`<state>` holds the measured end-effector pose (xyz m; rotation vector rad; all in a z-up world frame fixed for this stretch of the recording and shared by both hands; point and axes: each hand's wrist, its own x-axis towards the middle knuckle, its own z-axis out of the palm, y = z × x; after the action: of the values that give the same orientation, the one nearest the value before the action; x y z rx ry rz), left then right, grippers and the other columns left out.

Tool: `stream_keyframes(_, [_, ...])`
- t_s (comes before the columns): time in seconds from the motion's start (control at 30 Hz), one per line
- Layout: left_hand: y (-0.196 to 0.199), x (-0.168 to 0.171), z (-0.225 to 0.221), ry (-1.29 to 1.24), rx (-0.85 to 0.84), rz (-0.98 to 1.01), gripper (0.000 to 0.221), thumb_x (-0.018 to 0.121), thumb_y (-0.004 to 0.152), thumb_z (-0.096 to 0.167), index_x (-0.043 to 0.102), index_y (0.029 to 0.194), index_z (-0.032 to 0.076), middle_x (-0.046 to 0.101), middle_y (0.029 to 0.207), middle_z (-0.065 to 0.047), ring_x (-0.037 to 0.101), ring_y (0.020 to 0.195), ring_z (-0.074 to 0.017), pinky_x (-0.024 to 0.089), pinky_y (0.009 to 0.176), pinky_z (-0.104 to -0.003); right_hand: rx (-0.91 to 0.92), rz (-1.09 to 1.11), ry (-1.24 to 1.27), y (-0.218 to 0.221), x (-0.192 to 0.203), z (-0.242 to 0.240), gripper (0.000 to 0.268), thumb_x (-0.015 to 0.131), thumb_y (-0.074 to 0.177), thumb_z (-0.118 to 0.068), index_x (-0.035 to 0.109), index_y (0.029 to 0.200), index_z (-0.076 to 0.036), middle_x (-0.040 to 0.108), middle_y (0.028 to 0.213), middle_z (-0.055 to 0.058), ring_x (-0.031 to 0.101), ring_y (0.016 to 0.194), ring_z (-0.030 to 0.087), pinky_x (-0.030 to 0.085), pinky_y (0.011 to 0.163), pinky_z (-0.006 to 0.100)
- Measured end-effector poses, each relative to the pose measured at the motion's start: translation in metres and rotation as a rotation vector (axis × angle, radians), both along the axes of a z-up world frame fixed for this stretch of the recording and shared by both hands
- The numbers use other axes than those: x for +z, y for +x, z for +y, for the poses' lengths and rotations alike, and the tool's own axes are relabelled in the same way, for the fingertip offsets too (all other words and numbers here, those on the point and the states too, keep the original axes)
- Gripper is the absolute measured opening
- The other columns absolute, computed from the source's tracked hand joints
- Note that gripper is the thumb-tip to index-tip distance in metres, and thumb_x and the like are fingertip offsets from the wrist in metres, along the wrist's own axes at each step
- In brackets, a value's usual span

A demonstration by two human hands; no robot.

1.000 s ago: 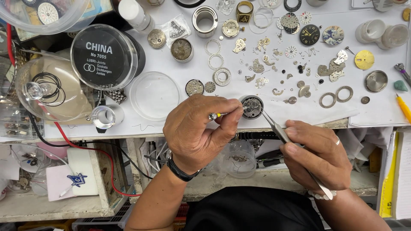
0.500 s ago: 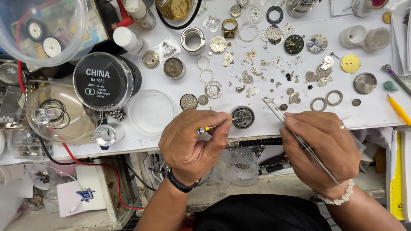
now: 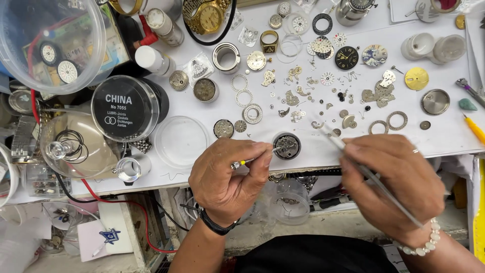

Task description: Inspecting and manipulating tiny components of a watch movement using tweezers and a probe on a repair bench.

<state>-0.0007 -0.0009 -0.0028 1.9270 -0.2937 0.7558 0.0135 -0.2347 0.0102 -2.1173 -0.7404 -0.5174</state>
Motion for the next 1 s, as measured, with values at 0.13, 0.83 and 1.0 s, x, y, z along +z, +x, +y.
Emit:
stream_keyframes(0.13, [0.0,-0.002,0.0,-0.003,-0.01,0.014,0.017,0.074,0.097,0.007,0.064,0.11,0.007,0.078,0.094,-0.007,0.078,0.077,-0.018,0.064,0.065,-0.026,0.01,0.057,-0.028,-0.003,0.012,0.007,0.017,0.071,0.09,0.016,0.065,0.104,0.009,0.072,0.102,0.028,0.074,0.089,0.035,0.062,0.083,0.039])
stream_keyframes(0.83, [-0.002,-0.002,-0.003,0.008,0.008,0.052,0.013,0.071,0.095,0.008,0.062,0.105,0.004,0.078,0.09,-0.01,0.077,0.072,-0.0202,0.063,0.065,-0.027,-0.224,-0.12,-0.037,0.009,-0.016,-0.025,0.007,0.071,0.097,0.019,0.066,0.101,0.017,0.072,0.096,0.034,0.071,0.083,0.042,0.058,0.081,0.05])
stream_keyframes(1.0, [-0.002,-0.004,-0.003,0.016,0.024,0.035,0.014,0.072,0.095,0.008,0.063,0.105,0.004,0.077,0.09,-0.01,0.079,0.074,-0.0207,0.063,0.065,-0.028,-0.228,-0.157,-0.017,0.013,-0.025,-0.022,0.007,0.073,0.097,0.012,0.067,0.101,0.013,0.072,0.093,0.029,0.071,0.079,0.038,0.058,0.079,0.048])
